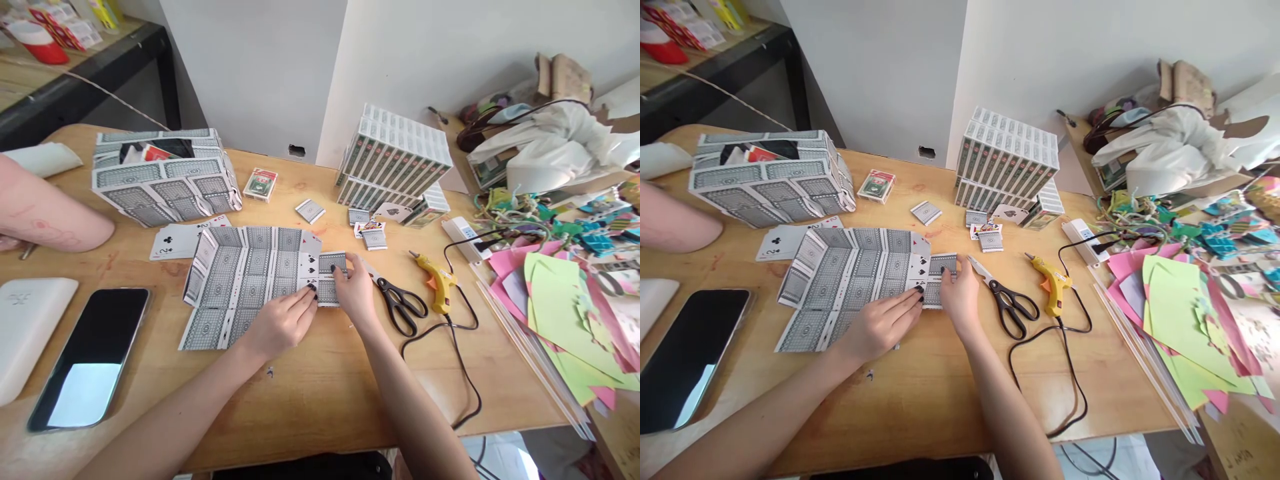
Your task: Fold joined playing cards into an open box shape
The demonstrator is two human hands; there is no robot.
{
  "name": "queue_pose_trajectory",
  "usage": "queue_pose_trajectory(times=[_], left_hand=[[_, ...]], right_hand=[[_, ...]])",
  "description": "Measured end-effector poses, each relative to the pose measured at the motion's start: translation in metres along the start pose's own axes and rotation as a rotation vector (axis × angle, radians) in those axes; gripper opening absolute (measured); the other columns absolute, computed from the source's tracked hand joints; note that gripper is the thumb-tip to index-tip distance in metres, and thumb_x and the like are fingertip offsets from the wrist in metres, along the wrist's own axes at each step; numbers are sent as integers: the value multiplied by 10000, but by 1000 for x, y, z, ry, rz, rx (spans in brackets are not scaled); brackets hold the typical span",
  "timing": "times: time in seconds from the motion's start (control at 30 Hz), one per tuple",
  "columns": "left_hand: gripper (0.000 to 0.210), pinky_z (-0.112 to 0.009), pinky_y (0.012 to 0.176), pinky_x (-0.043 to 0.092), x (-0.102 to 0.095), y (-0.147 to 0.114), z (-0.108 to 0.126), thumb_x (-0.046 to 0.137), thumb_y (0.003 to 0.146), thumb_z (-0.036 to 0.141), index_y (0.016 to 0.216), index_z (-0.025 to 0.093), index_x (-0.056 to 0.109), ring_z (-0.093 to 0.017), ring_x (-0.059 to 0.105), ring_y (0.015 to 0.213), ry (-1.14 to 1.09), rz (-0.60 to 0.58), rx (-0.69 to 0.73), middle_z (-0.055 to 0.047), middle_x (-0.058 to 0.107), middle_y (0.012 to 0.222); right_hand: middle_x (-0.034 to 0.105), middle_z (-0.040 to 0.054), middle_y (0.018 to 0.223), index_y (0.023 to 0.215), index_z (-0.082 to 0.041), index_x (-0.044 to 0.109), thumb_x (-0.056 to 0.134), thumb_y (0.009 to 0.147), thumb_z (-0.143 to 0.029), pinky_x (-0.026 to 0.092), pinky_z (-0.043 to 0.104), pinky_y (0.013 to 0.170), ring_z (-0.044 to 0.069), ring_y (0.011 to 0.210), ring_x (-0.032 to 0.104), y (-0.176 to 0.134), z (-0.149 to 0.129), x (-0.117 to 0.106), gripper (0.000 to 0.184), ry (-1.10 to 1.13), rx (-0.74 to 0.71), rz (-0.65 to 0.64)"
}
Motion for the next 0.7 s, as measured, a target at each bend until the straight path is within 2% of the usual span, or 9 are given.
queue_pose_trajectory(times=[0.1,0.17,0.23,0.3,0.37,0.5,0.57,0.63,0.7], left_hand=[[136,-302,739,581,-7,7,0,523,806,53,877,97,631,-204,661,923,-8,42,-26,-111,709,939],[106,-289,752,579,-17,15,-2,553,795,68,855,104,632,-192,667,905,-40,86,-72,-101,712,929],[85,-270,763,574,-31,25,-6,574,786,82,830,123,633,-168,674,873,-116,134,-160,-78,716,913],[80,-243,741,571,-47,36,-12,577,786,103,803,157,633,-134,680,812,-213,174,-269,-34,720,887],[79,-214,697,570,-65,48,-17,578,787,129,774,186,632,-112,682,768,-316,202,-351,4,722,869],[75,-247,675,585,-96,67,-29,568,802,187,771,207,633,-131,685,759,-541,229,-462,10,725,873],[64,-264,647,591,-108,73,-37,565,812,203,790,199,625,-149,684,766,-639,248,-521,-11,722,895],[63,-263,596,585,-114,76,-47,552,827,211,819,194,612,-153,681,732,-708,236,-582,-15,722,861],[95,-249,506,556,-114,77,-58,509,856,232,825,196,592,-137,662,625,-790,194,-671,6,707,738]], right_hand=[[536,-62,529,1190,-182,482,476,751,-249,333,212,428,115,413,444,5,-7,-11,444,106,40,-138],[540,-53,546,1029,-176,593,493,770,-306,317,197,404,89,405,429,7,-20,-24,307,189,33,-332],[622,-7,675,965,-162,625,521,779,-426,412,203,478,104,532,538,7,-38,-42,339,306,-17,-554],[668,55,909,1052,-158,603,611,724,-450,498,256,674,157,793,621,5,-57,-61,439,428,-74,-783],[656,77,1021,1127,-172,567,730,616,-395,512,285,732,185,893,623,3,-74,-79,581,485,-137,-884],[634,105,1108,1158,-198,539,815,489,-323,535,357,739,256,995,610,3,-95,-103,735,568,-239,-892],[636,115,1112,1108,-194,564,829,458,-324,525,407,785,288,1034,595,5,-100,-108,713,616,-315,-824],[669,98,1034,1013,-201,588,806,513,-332,523,416,785,282,997,615,11,-99,-111,561,668,-394,-593],[696,56,877,906,-223,577,704,658,-375,534,379,717,239,879,657,19,-94,-115,317,741,-457,-208]])
Point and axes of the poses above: each hand's wrist, its own y-axis towards the middle knuckle, its own x-axis out of the palm, z = x × y, the point moved 3 cm from there along y, towards the middle knuckle
